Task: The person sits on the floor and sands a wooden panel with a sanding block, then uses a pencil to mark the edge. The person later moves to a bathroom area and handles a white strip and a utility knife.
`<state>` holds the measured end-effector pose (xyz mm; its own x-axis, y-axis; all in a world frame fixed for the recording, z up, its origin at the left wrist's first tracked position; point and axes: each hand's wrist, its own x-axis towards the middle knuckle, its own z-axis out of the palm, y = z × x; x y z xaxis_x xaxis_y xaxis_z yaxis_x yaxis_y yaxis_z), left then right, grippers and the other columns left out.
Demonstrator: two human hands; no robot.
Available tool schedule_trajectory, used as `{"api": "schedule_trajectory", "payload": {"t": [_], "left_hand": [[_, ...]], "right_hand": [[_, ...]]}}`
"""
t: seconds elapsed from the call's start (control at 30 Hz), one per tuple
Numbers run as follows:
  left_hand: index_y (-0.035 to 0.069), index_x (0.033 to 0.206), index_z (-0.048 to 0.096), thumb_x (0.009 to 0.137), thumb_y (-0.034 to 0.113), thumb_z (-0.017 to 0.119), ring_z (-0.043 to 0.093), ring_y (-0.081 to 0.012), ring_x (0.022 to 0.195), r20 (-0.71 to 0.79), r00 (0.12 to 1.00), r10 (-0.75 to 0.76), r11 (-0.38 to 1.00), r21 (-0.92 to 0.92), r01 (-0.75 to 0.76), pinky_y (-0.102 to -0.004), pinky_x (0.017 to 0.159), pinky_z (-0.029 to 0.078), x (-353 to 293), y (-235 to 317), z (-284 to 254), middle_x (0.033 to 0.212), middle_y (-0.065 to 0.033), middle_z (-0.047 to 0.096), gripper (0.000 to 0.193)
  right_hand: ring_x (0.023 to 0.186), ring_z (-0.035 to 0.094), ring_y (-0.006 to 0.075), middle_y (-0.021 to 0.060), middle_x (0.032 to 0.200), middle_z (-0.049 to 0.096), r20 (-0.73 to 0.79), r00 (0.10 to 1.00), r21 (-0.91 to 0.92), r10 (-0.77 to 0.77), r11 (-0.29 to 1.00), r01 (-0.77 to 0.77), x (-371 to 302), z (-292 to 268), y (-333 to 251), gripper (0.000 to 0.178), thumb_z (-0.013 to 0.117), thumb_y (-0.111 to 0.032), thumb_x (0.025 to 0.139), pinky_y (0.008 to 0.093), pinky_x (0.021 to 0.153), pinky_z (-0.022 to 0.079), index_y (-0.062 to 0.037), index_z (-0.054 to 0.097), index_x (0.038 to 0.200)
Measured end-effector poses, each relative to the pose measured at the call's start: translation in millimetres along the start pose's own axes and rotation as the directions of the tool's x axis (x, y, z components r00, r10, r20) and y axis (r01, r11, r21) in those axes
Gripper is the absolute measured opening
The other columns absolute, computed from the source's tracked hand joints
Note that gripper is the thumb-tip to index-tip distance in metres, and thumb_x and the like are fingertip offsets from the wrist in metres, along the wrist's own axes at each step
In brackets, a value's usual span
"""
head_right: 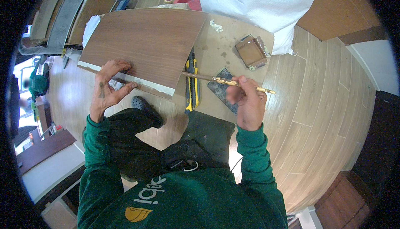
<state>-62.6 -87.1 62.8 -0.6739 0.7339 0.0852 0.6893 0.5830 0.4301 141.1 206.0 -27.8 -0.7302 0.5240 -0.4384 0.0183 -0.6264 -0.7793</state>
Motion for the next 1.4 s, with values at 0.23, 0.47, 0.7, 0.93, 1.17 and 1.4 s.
{"api": "schedule_trajectory", "payload": {"t": [0.23, 0.47, 0.7, 0.93, 1.17, 1.4], "left_hand": [[-0.001, 0.099, 0.069, 0.061, 0.024, 0.082, 0.063, -0.0324, 0.096, -0.001, 1.0, -0.008, 1.0, 0.006, 0.008, -0.041, 0.085, 0.046, 0, 1, 0, 0.103, -0.0162, 0.067, 0.047], [-0.001, 0.099, 0.069, 0.062, 0.023, 0.082, 0.062, -0.0322, 0.094, 0.006, 1.0, -0.009, 1.0, -0.001, 0.009, -0.0401, 0.083, 0.046, 0, 1, -2, 0.101, -0.0159, 0.067, 0.046], [-0.001, 0.099, 0.069, 0.062, 0.023, 0.082, 0.063, -0.0303, 0.092, -0.007, 1.0, -0.011, 1.0, -0.007, 0.011, -0.0393, 0.082, 0.045, -2, 2, -2, 0.101, -0.0153, 0.067, 0.046], [-0.001, 0.098, 0.069, 0.062, 0.022, 0.082, 0.063, -0.0306, 0.094, -0.019, 1.0, -0.021, 1.0, -0.018, 0.02, -0.0391, 0.084, 0.046, -3, 4, -2, 0.103, -0.0154, 0.067, 0.045], [-0.001, 0.099, 0.069, 0.062, 0.022, 0.082, 0.063, -0.0305, 0.095, -0.021, 1.0, -0.009, 1.0, -0.026, 0.008, -0.0393, 0.085, 0.046, -3, 3, -1, 0.103, -0.0149, 0.067, 0.045], [-0.002, 0.099, 0.069, 0.062, 0.022, 0.082, 0.063, -0.0306, 0.096, -0.012, 1.0, -0.025, 0.999, -0.033, 0.025, -0.0394, 0.086, 0.046, -3, 3, -1, 0.104, -0.0156, 0.067, 0.046]], "right_hand": [[0.057, 0.059, 0.0152, 0.0113, 0.074, 0.068, -0.025, 0.999, -0.012, -0.037, 0.999, 0.037, 6, 5, 4, 0.027, 0.061, -0.024, 0.094, 0.0252, 0.052, 0.044, 0.0023, 0.065, 0.098], [0.056, 0.059, 0.016, 0.0116, 0.073, 0.067, -0.043, 0.999, 0.026, -0.02, 0.999, 0.021, -2, -1, -2, 0.026, 0.06, -0.024, 0.094, 0.0259, 0.052, 0.043, 0.0022, 0.065, 0.096], [0.056, 0.059, 0.0157, 0.0105, 0.07, 0.067, -0.007, 1.0, 0.004, -0.002, 1.0, 0.002, -13, -1, 1, 0.025, 0.061, -0.023, 0.093, 0.0261, 0.052, 0.044, 0.0018, 0.065, 0.093], [0.056, 0.06, 0.0156, 0.0098, 0.07, 0.067, -0.022, 0.999, -0.001, 0.036, 0.999, -0.036, -14, 1, 2, 0.025, 0.061, -0.024, 0.093, 0.0259, 0.052, 0.044, 0.0015, 0.065, 0.093], [0.055, 0.059, 0.0158, 0.0106, 0.07, 0.067, -0.029, 1.0, -0.011, 0.012, 1.0, -0.013, -11, 2, 7, 0.026, 0.061, -0.024, 0.093, 0.0258, 0.051, 0.044, 0.0019, 0.065, 0.094], [0.056, 0.059, 0.016, 0.0106, 0.07, 0.066, -0.009, 1.0, -0.003, 0.017, 1.0, -0.017, -13, 1, 2, 0.026, 0.061, -0.024, 0.093, 0.0254, 0.052, 0.044, 0.0021, 0.065, 0.094]]}}
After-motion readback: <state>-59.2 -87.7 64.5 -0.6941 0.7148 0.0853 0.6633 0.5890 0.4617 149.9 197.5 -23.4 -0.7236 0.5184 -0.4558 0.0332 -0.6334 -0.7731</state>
